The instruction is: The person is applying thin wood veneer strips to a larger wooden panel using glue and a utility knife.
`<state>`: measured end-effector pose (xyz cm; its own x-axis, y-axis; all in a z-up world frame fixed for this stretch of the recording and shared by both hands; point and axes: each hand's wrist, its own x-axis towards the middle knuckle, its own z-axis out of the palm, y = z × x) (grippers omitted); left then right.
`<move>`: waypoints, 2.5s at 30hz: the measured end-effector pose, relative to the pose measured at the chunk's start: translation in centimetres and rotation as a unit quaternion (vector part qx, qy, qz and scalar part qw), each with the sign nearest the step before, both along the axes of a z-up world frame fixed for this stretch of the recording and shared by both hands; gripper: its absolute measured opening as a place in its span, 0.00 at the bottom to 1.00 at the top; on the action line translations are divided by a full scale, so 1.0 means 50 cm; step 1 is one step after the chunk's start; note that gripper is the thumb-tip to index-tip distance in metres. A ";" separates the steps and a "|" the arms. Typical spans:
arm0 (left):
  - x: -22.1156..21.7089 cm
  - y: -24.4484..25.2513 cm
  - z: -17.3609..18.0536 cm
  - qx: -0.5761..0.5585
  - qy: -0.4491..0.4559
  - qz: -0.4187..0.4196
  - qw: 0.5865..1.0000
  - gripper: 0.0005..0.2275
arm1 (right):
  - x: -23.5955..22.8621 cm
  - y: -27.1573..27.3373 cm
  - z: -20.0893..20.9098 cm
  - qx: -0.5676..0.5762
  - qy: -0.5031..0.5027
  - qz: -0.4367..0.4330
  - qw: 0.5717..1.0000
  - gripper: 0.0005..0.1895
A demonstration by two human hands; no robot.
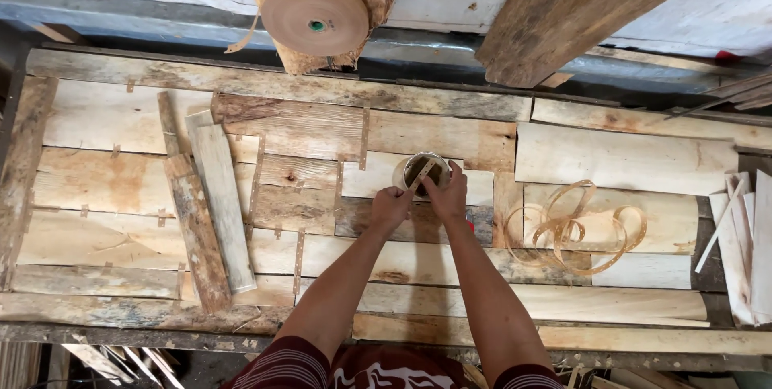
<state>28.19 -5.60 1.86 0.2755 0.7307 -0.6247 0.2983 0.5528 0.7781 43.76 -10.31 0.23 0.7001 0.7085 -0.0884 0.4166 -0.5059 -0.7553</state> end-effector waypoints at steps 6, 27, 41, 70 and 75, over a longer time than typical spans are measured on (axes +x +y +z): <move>0.007 0.007 0.009 0.020 0.039 -0.038 0.998 0.19 | -0.010 0.036 0.040 -0.138 0.070 0.008 0.988 0.59; -0.058 -0.054 -0.018 0.012 -0.120 -0.008 0.993 0.10 | -0.016 0.052 0.026 -0.181 0.002 -0.022 0.983 0.42; -0.136 -0.104 -0.030 0.037 -0.143 0.013 0.989 0.11 | 0.012 0.028 -0.020 -0.071 -0.060 -0.037 0.995 0.28; -0.165 -0.270 -0.008 0.131 -0.052 0.079 0.987 0.09 | -0.142 -0.086 0.090 0.058 0.040 0.154 0.986 0.08; -0.222 -0.297 -0.015 0.114 -0.017 0.102 0.988 0.12 | -0.193 -0.095 0.051 0.034 0.074 0.151 0.985 0.07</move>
<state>17.11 -20.47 1.11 0.1268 0.8934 -0.4309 0.1699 0.4085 0.8968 34.12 -15.07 2.77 0.4403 0.8901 -0.1178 0.4232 -0.3214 -0.8471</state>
